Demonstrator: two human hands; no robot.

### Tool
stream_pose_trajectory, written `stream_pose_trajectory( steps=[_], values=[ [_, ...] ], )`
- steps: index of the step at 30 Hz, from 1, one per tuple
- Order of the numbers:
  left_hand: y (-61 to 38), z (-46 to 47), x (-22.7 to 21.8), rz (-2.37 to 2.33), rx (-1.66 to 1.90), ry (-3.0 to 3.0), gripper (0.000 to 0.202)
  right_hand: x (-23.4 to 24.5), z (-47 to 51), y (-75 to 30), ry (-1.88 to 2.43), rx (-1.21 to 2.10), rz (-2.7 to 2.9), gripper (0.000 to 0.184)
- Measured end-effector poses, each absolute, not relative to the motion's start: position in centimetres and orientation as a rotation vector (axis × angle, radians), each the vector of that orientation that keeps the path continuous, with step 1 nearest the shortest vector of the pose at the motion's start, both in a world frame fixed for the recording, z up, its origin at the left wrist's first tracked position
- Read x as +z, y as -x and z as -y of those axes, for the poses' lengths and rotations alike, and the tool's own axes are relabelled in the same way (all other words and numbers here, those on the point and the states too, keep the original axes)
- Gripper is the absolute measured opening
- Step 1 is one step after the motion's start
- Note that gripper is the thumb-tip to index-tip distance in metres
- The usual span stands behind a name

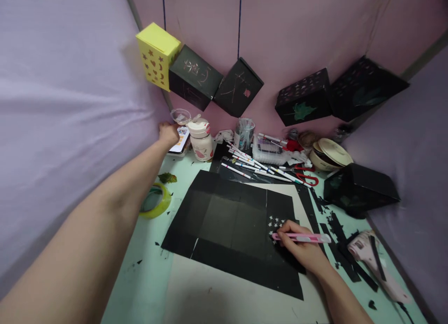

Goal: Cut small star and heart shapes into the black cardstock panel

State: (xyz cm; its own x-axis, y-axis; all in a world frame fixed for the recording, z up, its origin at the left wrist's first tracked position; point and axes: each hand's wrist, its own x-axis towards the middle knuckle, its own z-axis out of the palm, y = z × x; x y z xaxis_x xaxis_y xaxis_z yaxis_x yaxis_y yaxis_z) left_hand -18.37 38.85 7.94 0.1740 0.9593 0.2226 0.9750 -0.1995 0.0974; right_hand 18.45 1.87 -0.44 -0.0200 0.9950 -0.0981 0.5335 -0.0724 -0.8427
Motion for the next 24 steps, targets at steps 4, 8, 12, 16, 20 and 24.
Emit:
stream_pose_trajectory(
  steps=[4,8,12,16,20,24],
  values=[
    [19.8,-36.4,6.6,1.975,-0.436,2.221,0.034,-0.6,-1.9,-18.5,1.675,1.0,1.619,0.027],
    [21.7,-32.5,4.8,1.927,-0.443,2.271,0.035,-0.6,-1.8,-18.5,1.671,1.008,1.632,0.028],
    [22.5,-30.2,3.8,1.923,-0.473,2.281,0.045,-0.5,-1.8,-18.4,1.656,1.001,1.637,0.028],
    [22.3,-29.7,3.7,1.938,-0.463,2.305,0.044,-0.5,-1.8,-18.4,1.667,0.99,1.641,0.029],
    [22.0,-30.1,4.5,1.956,-0.459,2.302,0.043,-0.4,-1.7,-18.4,1.656,0.993,1.649,0.029],
    [21.4,-31.8,6.0,1.994,-0.474,2.257,0.048,-0.3,-1.7,-18.3,1.67,1.002,1.641,0.028]
  ],
)
